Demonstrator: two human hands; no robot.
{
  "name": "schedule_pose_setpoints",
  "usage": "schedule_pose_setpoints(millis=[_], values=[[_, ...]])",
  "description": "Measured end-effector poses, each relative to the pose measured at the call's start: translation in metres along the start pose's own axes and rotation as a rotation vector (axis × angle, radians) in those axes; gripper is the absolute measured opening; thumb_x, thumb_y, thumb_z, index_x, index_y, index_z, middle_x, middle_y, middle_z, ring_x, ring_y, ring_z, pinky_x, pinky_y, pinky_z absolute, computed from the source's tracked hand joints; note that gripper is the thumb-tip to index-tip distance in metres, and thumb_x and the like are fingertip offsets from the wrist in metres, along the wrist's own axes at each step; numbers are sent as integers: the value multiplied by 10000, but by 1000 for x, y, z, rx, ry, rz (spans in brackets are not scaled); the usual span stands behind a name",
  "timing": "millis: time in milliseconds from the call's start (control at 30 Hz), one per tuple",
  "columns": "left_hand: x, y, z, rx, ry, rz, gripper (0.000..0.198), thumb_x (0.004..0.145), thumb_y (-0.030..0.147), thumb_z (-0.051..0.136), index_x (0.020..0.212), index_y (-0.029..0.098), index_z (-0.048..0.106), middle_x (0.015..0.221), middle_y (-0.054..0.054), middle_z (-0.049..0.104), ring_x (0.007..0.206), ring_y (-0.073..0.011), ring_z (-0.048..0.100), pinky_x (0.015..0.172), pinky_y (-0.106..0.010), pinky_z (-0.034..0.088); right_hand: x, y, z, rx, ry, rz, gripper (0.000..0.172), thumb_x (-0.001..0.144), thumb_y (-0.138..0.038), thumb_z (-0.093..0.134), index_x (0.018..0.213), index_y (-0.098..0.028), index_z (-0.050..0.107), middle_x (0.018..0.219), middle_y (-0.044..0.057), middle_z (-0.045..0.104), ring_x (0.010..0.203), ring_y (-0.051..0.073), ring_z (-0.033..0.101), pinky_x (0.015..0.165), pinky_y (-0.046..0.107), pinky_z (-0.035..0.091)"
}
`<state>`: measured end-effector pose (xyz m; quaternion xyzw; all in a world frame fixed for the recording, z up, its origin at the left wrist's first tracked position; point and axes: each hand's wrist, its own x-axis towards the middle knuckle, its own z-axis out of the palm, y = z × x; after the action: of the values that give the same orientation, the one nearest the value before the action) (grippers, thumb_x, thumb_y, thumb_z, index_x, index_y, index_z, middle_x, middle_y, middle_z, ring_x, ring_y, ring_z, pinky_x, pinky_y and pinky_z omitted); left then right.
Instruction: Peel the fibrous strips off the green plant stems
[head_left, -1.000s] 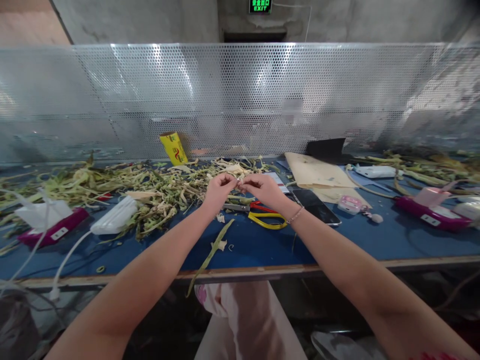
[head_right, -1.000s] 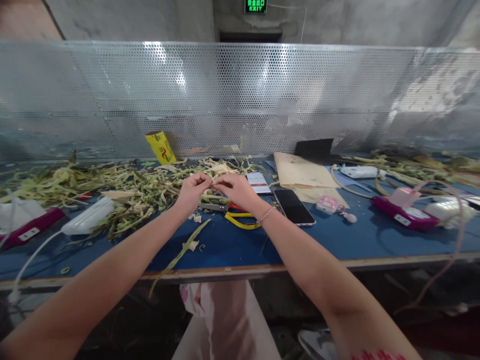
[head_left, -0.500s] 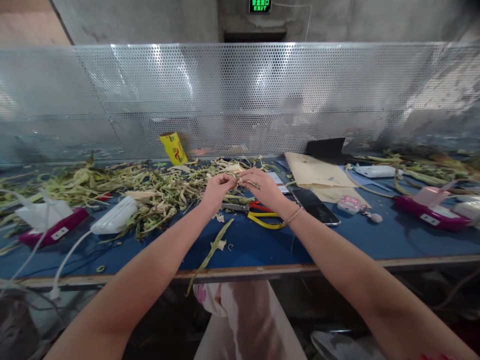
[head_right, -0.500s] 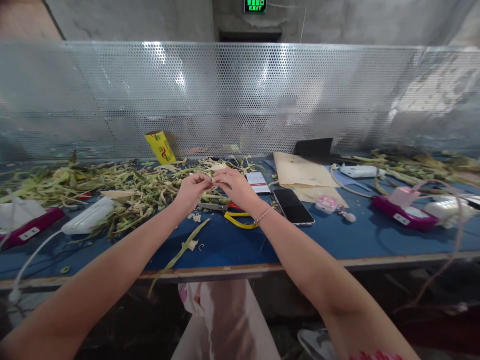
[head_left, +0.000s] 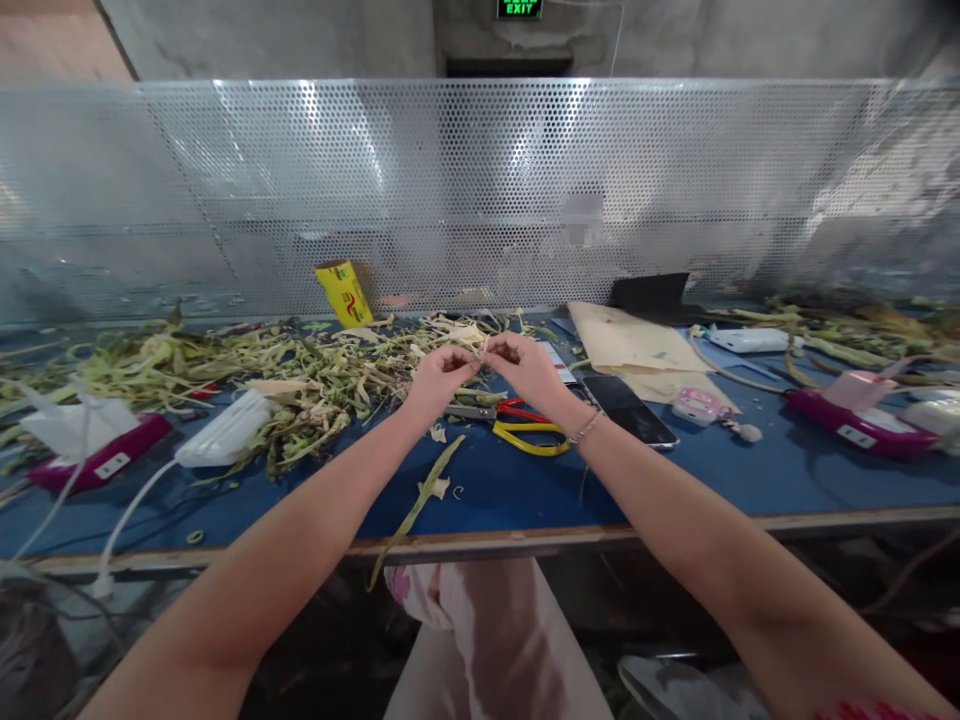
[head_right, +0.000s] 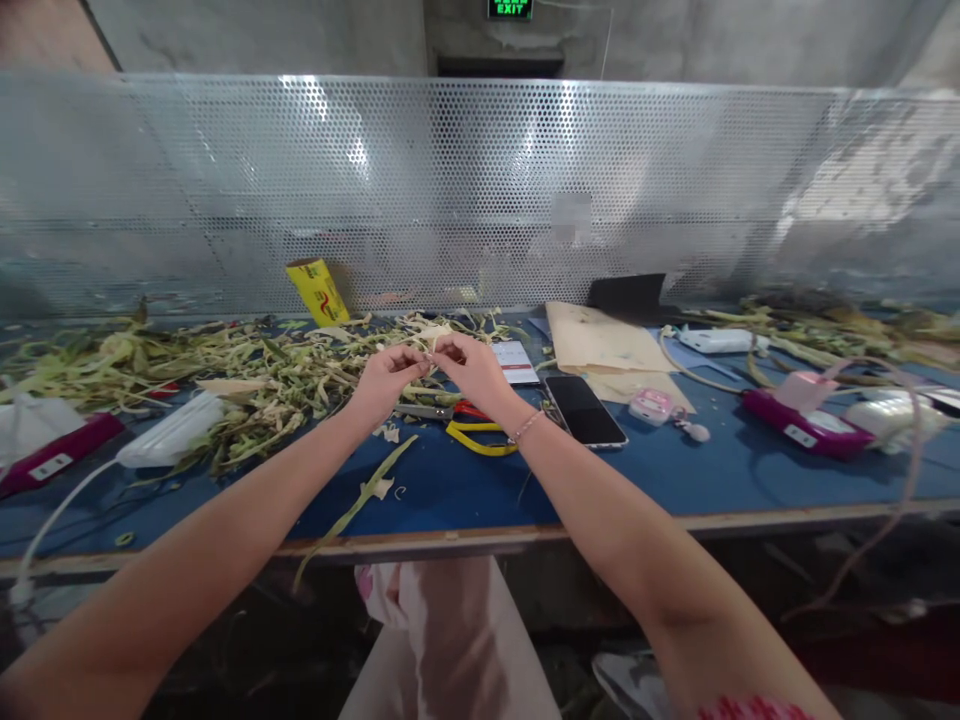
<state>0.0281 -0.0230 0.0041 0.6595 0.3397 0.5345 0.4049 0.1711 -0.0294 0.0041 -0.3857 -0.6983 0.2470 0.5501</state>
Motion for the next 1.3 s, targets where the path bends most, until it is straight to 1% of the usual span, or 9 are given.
schedule_pose_setpoints(millis=[133, 267, 467, 600, 733, 833, 1000, 1133, 1300], values=[[-1, 2, 2, 37, -8, 3, 235, 528, 290, 716, 610, 144, 551, 534, 27, 535, 510, -79, 471, 522, -227, 385, 0, -2, 2, 149, 4, 135, 173, 627, -276, 621, 724, -183, 512, 611, -22, 548, 571, 108, 532, 591, 269, 462], [-1, 2, 1, 73, -14, 17, 207, 557, 289, 693, 628, 139, 570, 584, 8, 578, 556, -93, 510, 562, -234, 406, -1, -4, 3, 221, 14, 224, 186, 587, -267, 654, 678, -180, 516, 579, -32, 546, 528, 90, 521, 551, 246, 461], [-1, 0, 1, 101, -9, 31, 177, 585, 284, 673, 619, 135, 583, 578, 6, 570, 539, -83, 475, 535, -224, 374, 0, -1, 3, 232, -13, 236, 69, 647, -238, 590, 655, -185, 547, 580, -28, 557, 553, 99, 538, 546, 242, 458], [0, -1, 0, 67, 43, 9, 178, 577, 278, 679, 618, 135, 581, 579, 14, 554, 540, -75, 459, 541, -220, 369, 1, 1, 1, 172, 45, 273, 75, 701, -229, 544, 643, -181, 553, 568, -31, 536, 559, 97, 521, 535, 227, 430], [4, -8, 0, -47, 80, 33, 208, 559, 297, 696, 617, 137, 577, 632, 4, 579, 580, -78, 480, 577, -222, 382, 1, 2, 3, 148, 7, 461, 137, 735, -211, 513, 611, -172, 556, 581, -18, 555, 559, 96, 519, 521, 218, 406], [6, -14, -1, -120, 53, 37, 220, 554, 305, 704, 627, 140, 579, 641, 1, 585, 615, -88, 501, 610, -230, 394, 0, 3, 7, 246, -25, 541, 102, 731, -204, 519, 651, -175, 575, 638, -11, 587, 596, 99, 544, 534, 214, 416], [7, -16, -2, -117, 31, 27, 228, 553, 315, 707, 619, 139, 578, 644, 2, 583, 610, -84, 494, 618, -232, 391, -1, 5, 6, 357, -29, 422, 126, 706, -279, 550, 626, -184, 529, 614, -21, 556, 593, 101, 537, 542, 222, 433], [7, -15, -3, -42, 38, 29, 199, 571, 302, 694, 625, 143, 587, 586, 20, 545, 548, -71, 443, 548, -220, 354, 1, 8, 1, 229, 10, 254, 145, 693, -330, 557, 673, -187, 537, 593, -24, 540, 577, 106, 520, 557, 242, 441], [6, -14, -3, -49, 36, 6, 211, 567, 317, 691, 606, 141, 580, 595, 13, 552, 554, -73, 449, 561, -225, 361, 2, 6, -4, -9, 74, 54, 141, 730, -284, 516, 744, -169, 596, 633, -1, 574, 587, 109, 511, 581, 258, 421]])
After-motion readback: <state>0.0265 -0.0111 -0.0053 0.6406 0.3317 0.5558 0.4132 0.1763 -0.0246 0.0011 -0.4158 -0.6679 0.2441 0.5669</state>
